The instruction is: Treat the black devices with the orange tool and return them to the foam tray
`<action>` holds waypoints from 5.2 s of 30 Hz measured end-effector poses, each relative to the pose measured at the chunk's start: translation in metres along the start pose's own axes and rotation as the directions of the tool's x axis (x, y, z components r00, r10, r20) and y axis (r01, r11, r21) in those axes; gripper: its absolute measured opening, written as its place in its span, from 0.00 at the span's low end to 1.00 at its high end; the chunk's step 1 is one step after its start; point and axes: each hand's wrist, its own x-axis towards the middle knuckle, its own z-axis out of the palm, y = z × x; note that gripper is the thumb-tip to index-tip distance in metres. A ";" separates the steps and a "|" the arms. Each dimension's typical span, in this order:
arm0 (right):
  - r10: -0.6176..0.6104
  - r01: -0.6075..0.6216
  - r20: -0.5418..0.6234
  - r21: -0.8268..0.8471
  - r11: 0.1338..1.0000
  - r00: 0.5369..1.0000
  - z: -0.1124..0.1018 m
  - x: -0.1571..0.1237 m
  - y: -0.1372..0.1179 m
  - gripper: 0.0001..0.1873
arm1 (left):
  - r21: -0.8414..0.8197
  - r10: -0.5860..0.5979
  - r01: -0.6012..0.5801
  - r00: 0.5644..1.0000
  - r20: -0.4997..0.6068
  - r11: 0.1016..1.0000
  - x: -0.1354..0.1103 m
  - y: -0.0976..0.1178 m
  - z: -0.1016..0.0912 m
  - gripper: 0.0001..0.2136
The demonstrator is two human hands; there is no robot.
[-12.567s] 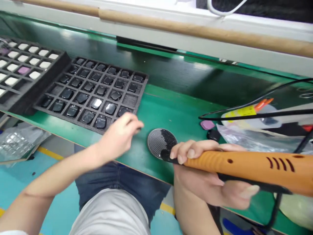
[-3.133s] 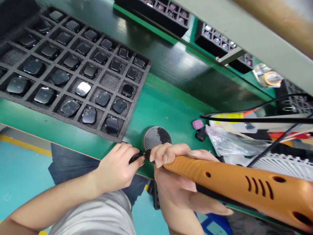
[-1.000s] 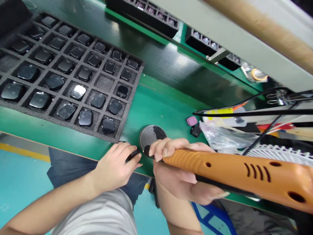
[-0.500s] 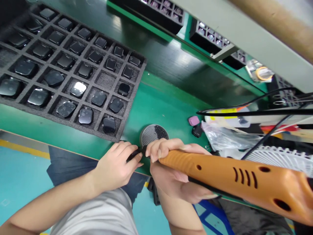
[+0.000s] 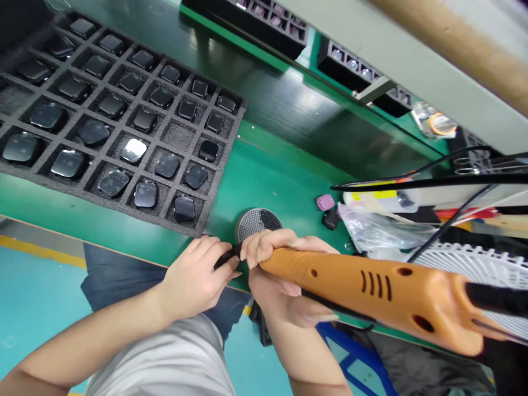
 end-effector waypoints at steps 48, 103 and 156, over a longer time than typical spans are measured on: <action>-0.078 0.078 0.007 0.039 0.996 0.997 -0.009 -0.003 -0.013 0.27 | -0.033 0.031 -0.033 0.998 -0.062 0.999 -0.002 -0.004 0.001 0.07; 0.066 -0.067 0.013 0.093 0.993 0.998 -0.010 -0.013 -0.029 0.38 | -0.170 -0.140 0.122 0.986 -0.094 0.978 0.006 0.001 -0.002 0.03; -0.177 0.198 -0.109 0.230 0.953 0.978 -0.025 0.015 -0.008 0.28 | 0.597 -0.655 0.546 0.754 -0.044 0.588 0.134 -0.185 -0.140 0.26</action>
